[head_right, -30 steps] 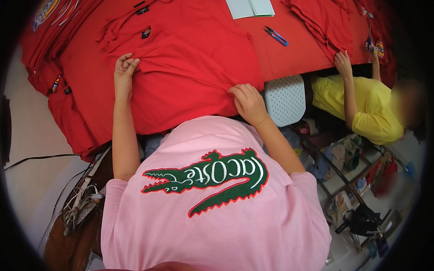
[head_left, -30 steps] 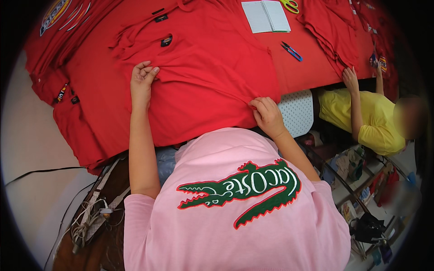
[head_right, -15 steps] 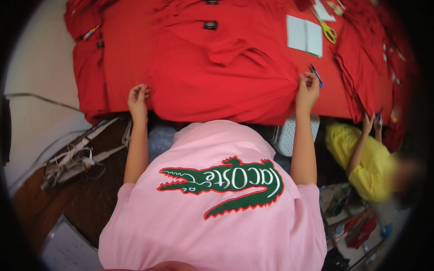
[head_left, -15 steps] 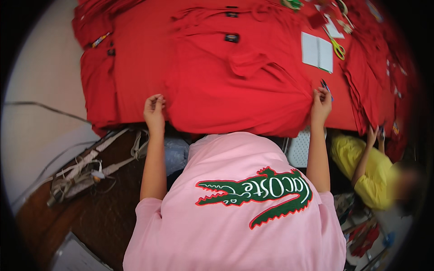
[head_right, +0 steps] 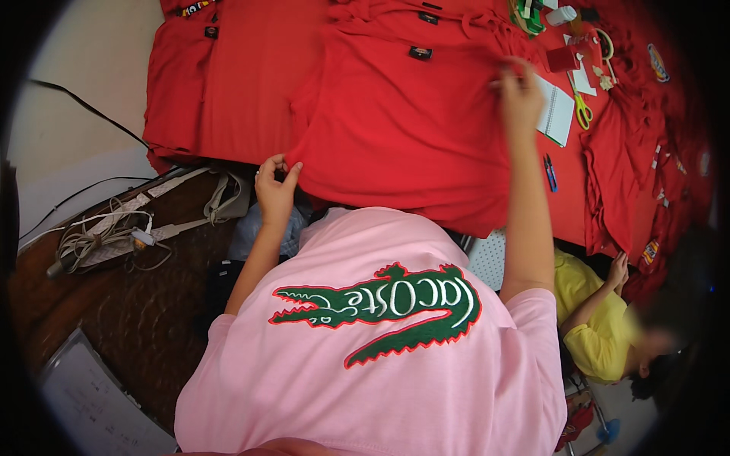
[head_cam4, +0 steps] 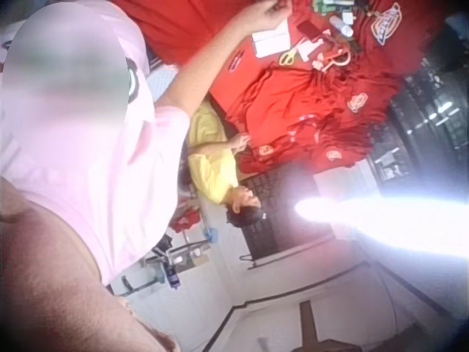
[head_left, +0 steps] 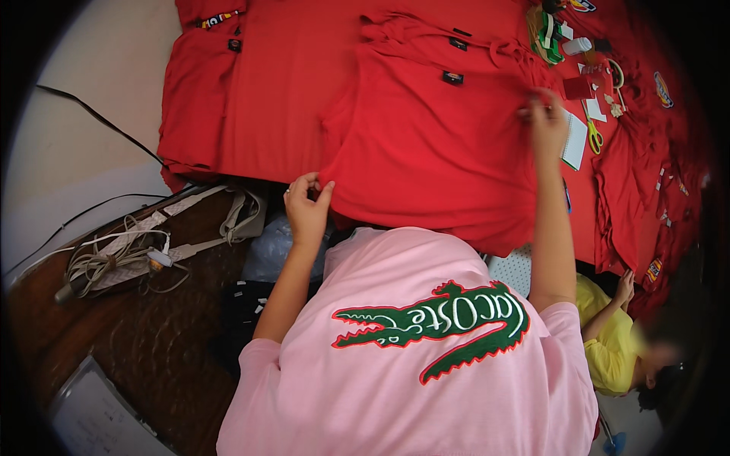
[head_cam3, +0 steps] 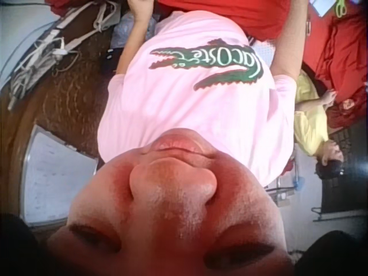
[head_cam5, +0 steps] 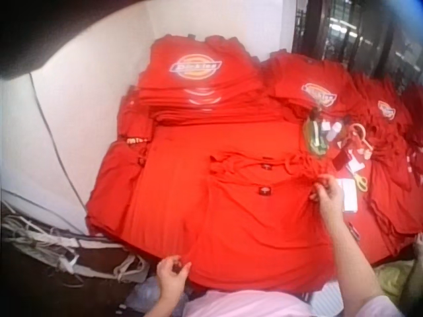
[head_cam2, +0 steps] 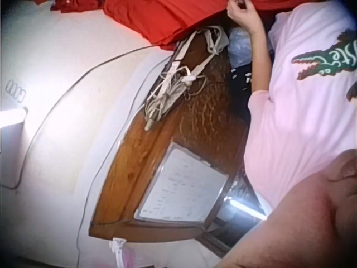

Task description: The person processes several red garments by trimming excess threads with snips, spreading them flat on a table, and folding them into a stack.

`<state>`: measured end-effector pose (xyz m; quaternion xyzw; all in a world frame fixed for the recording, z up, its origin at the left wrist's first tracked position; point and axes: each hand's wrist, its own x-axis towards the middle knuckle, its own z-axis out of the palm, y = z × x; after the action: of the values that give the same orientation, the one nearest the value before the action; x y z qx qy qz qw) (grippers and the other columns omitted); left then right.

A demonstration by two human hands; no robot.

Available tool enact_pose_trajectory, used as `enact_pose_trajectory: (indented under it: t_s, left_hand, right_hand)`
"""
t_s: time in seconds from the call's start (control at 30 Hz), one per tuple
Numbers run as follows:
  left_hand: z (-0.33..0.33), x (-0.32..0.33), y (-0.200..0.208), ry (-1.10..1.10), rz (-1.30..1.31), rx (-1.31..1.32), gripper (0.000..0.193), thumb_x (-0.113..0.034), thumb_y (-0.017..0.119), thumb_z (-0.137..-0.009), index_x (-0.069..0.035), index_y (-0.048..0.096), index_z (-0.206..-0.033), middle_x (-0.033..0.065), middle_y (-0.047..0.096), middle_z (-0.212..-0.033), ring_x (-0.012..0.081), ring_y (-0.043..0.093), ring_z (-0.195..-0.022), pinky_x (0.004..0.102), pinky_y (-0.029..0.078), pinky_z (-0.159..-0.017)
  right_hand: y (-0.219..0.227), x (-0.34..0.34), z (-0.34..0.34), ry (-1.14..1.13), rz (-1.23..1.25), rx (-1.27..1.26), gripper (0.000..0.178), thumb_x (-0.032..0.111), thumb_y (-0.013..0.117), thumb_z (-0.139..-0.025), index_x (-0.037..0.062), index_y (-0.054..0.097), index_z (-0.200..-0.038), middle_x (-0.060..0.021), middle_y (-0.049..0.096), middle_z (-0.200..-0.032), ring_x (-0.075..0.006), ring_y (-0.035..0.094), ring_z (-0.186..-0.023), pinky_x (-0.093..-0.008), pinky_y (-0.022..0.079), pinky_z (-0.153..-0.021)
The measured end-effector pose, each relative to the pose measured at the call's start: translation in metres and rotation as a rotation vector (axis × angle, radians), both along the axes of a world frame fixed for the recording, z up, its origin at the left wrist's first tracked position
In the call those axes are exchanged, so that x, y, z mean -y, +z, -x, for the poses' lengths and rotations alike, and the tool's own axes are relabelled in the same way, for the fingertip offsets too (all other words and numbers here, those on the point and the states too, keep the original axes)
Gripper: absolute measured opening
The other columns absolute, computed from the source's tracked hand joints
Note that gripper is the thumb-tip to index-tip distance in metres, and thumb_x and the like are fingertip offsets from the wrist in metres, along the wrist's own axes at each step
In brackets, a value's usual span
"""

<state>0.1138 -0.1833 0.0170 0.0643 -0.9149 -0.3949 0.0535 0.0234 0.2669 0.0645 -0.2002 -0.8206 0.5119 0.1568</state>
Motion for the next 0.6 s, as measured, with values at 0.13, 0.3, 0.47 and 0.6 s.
enact_pose_trajectory:
  t_s: [0.13,0.3,0.47,0.6]
  left_hand:
    - [-0.009,-0.035,0.021,-0.620,0.091,-0.239,0.035,-0.009,0.075,-0.080,-0.010,0.072,-0.115,0.0071,0.065,-0.102,0.0260,0.062,-0.101,0.0428,0.045,-0.092]
    - [-0.015,-0.051,-0.006,-0.833,0.065,-0.127,0.050,-0.007,0.074,-0.079,-0.014,0.070,-0.127,0.0071,0.062,-0.123,0.0274,0.058,-0.121,0.0463,0.043,-0.104]
    - [-0.018,-0.046,-0.015,-0.827,0.057,-0.171,0.042,-0.007,0.074,-0.079,-0.012,0.071,-0.120,0.0078,0.063,-0.126,0.0273,0.059,-0.121,0.0463,0.043,-0.104]
    - [-0.016,-0.054,-0.013,-0.672,-0.025,-0.109,0.022,-0.010,0.075,-0.081,-0.007,0.070,-0.103,0.0092,0.064,-0.123,0.0296,0.061,-0.117,0.0437,0.046,-0.099]
  right_hand:
    - [-0.030,-0.117,-0.008,-0.336,0.025,-0.226,0.032,0.009,0.068,-0.096,-0.0002,0.061,-0.125,-0.0109,0.069,-0.110,-0.0154,0.073,-0.087,-0.0255,0.057,-0.068]
    - [-0.057,-0.084,-0.052,-0.104,-0.094,-0.048,0.029,0.011,0.073,-0.093,0.0012,0.066,-0.118,-0.0084,0.070,-0.113,-0.0141,0.067,-0.089,-0.0261,0.052,-0.076]
    - [-0.052,-0.012,-0.084,-0.011,-0.572,0.055,0.034,0.018,0.077,-0.090,0.0032,0.066,-0.118,-0.0090,0.068,-0.108,-0.0202,0.064,-0.089,-0.0338,0.052,-0.081]
    - [-0.033,-0.010,-0.110,0.008,-0.684,0.107,0.037,0.023,0.080,-0.087,0.0028,0.065,-0.114,-0.0120,0.067,-0.105,-0.0263,0.064,-0.091,-0.0369,0.052,-0.082]
